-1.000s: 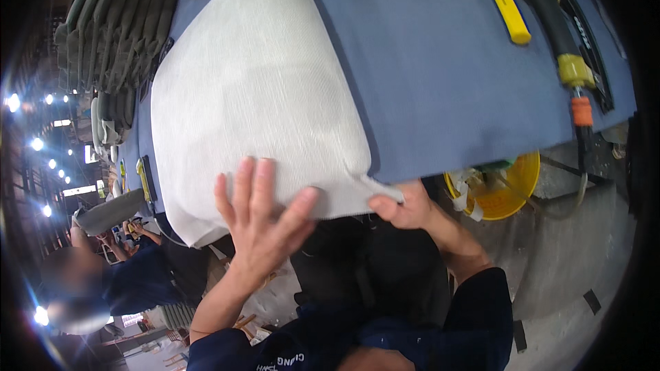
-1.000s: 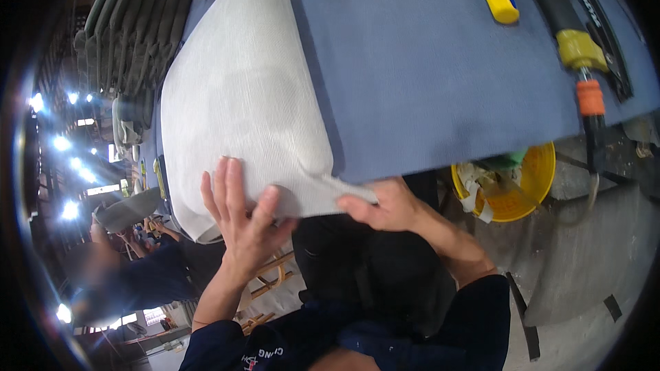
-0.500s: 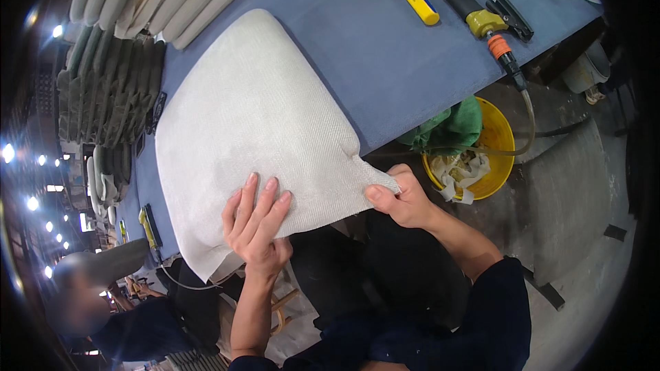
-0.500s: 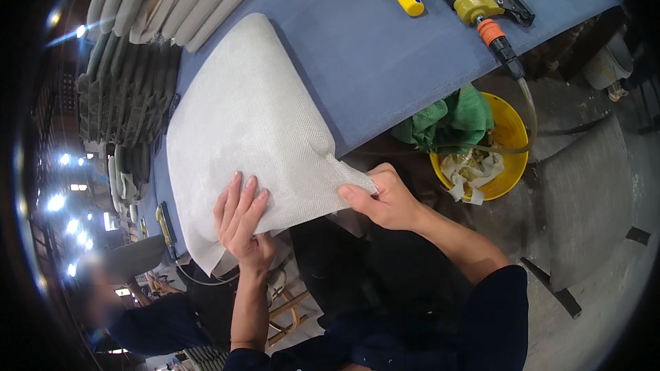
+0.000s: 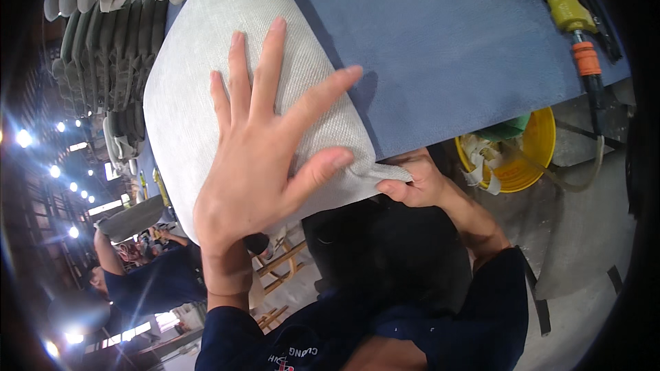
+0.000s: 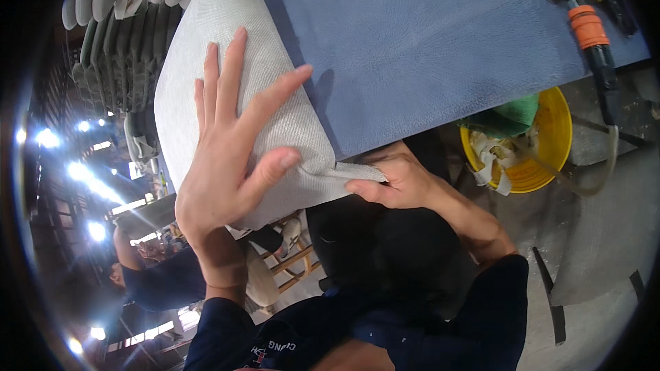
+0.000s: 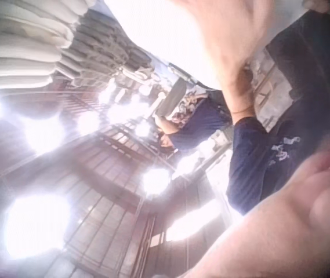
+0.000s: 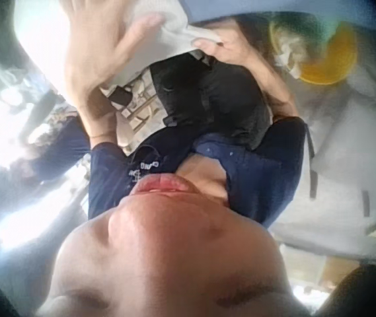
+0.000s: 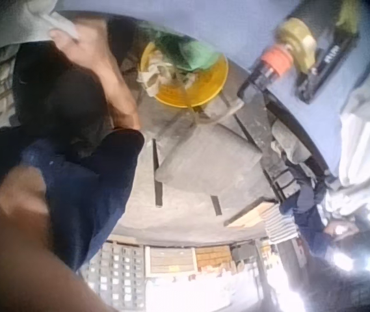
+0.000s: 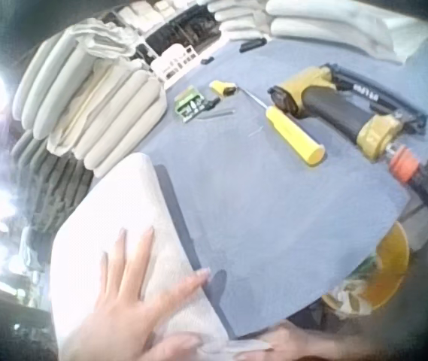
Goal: The person covers a cushion with white fabric, trims excess material with a utility knife, and secures the fabric using a staple gun. They repeatedly smooth and adjust the fabric to ensure a tight fit while working at a table in a workshop.
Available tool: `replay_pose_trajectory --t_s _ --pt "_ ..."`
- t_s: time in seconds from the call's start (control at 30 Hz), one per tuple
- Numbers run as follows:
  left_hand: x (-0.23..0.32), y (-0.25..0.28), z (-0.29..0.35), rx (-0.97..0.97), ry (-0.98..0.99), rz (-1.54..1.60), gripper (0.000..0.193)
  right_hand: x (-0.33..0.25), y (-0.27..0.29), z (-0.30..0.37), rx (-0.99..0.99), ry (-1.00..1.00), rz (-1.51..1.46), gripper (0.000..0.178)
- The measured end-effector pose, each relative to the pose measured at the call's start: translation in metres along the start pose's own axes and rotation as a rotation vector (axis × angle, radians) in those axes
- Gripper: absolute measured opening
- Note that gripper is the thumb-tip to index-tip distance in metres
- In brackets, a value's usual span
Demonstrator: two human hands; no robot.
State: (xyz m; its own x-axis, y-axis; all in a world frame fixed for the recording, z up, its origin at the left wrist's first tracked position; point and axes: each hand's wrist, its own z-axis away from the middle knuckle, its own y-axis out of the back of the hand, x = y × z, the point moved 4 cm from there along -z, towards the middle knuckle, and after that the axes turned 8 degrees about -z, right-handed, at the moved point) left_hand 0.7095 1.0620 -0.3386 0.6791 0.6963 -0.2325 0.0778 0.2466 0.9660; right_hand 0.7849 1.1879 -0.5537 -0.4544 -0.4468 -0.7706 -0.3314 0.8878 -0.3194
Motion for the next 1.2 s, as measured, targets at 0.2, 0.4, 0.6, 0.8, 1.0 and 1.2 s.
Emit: replay_pose_trajectory --t_s 0.2,0.4,0.6,0.8,1.0,1.2 --pt "0.01 0.0 0.004 -0.065 0.024 -0.071 0.084 0.032 0.008 0.0 -0.156 -0.052 -0.107 0.041" --pt "0.025 -0.003 0.007 -0.046 0.097 -0.032 0.082 0.027 0.013 0.001 -0.169 -0.092 -0.083 0.041" --pt "0.035 -0.008 0.013 0.034 0.132 -0.042 0.082 0.011 0.011 -0.004 0.017 -0.011 0.052 0.03" --pt "0.037 -0.012 0.025 0.097 0.135 -0.036 0.074 -0.032 0.005 -0.005 0.027 -0.154 0.306 0.015" --pt "0.033 0.001 0.032 0.222 0.097 -0.012 0.07 -0.192 0.009 -0.064 0.145 0.092 1.157 0.016" --pt "0.029 -0.009 0.036 0.373 0.06 -0.024 0.066 -0.167 0.128 -0.155 0.351 -0.172 1.948 0.055"
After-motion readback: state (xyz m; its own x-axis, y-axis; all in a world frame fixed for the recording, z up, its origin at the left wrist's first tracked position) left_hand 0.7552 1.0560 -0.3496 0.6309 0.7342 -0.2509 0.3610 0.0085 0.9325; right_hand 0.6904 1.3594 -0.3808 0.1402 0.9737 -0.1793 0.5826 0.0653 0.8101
